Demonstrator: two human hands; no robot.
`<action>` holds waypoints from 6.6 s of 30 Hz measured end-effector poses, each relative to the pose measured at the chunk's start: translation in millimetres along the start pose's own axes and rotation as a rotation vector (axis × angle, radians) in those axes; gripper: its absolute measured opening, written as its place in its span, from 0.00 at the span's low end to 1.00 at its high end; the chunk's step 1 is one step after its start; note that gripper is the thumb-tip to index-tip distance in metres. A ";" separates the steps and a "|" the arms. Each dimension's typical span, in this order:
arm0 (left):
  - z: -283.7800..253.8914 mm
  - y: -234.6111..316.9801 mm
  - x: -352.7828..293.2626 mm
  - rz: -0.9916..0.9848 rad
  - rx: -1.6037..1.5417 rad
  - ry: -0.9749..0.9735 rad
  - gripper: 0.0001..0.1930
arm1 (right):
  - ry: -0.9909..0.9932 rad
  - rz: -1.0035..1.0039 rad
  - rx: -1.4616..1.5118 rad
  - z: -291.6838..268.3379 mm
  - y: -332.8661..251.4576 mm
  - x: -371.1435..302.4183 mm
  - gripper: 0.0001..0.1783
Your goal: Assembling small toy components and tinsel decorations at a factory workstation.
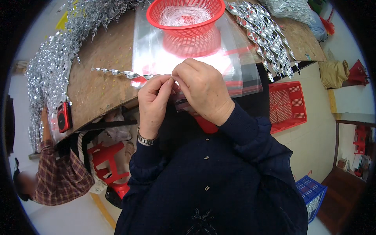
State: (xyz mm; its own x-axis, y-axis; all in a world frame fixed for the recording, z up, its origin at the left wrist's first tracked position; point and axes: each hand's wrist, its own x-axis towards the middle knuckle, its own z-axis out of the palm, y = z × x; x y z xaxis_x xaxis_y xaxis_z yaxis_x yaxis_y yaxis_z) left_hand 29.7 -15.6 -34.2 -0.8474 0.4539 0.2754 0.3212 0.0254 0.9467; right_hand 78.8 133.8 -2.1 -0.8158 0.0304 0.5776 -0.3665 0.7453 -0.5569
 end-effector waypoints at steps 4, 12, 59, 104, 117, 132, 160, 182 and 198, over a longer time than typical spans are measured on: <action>-0.1 -2.2 0.0 -0.022 0.004 0.002 0.07 | 0.003 -0.017 -0.035 0.4 -0.8 0.7 0.05; 0.5 -1.6 -0.5 -0.031 -0.022 0.017 0.07 | 0.037 0.001 -0.018 3.3 0.1 -0.9 0.05; 2.1 7.7 0.5 -0.170 -0.193 0.083 0.05 | -0.035 0.729 1.443 -9.2 22.1 4.1 0.05; -17.5 19.6 -4.2 -0.190 -0.231 0.111 0.05 | 0.118 0.493 1.203 -45.2 46.7 19.1 0.07; -11.1 30.0 -1.4 -0.189 -0.176 0.089 0.05 | -0.163 -0.026 0.159 -27.8 10.0 15.1 0.07; -18.1 27.3 -5.4 -0.176 -0.183 0.049 0.04 | 0.029 0.015 0.071 -31.3 27.6 14.2 0.02; -8.4 26.2 2.4 0.151 0.228 -0.102 0.01 | -0.165 -0.003 0.268 -41.1 -4.1 5.7 0.03; -32.1 106.5 20.4 0.630 0.772 -0.053 0.11 | -0.073 0.183 0.422 -80.6 19.4 -0.2 0.03; 25.9 144.7 67.4 0.177 -0.267 -0.055 0.05 | -0.240 0.257 0.774 -77.2 8.0 -23.7 0.14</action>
State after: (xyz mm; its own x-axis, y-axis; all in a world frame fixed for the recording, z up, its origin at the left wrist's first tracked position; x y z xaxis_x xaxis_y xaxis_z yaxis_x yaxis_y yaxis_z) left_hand 30.0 41.7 117.0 -0.7621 0.4778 0.4369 0.3329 -0.2895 0.8974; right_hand 129.7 190.6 25.8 -0.9563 -0.0709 0.2837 -0.2883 0.0660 -0.9553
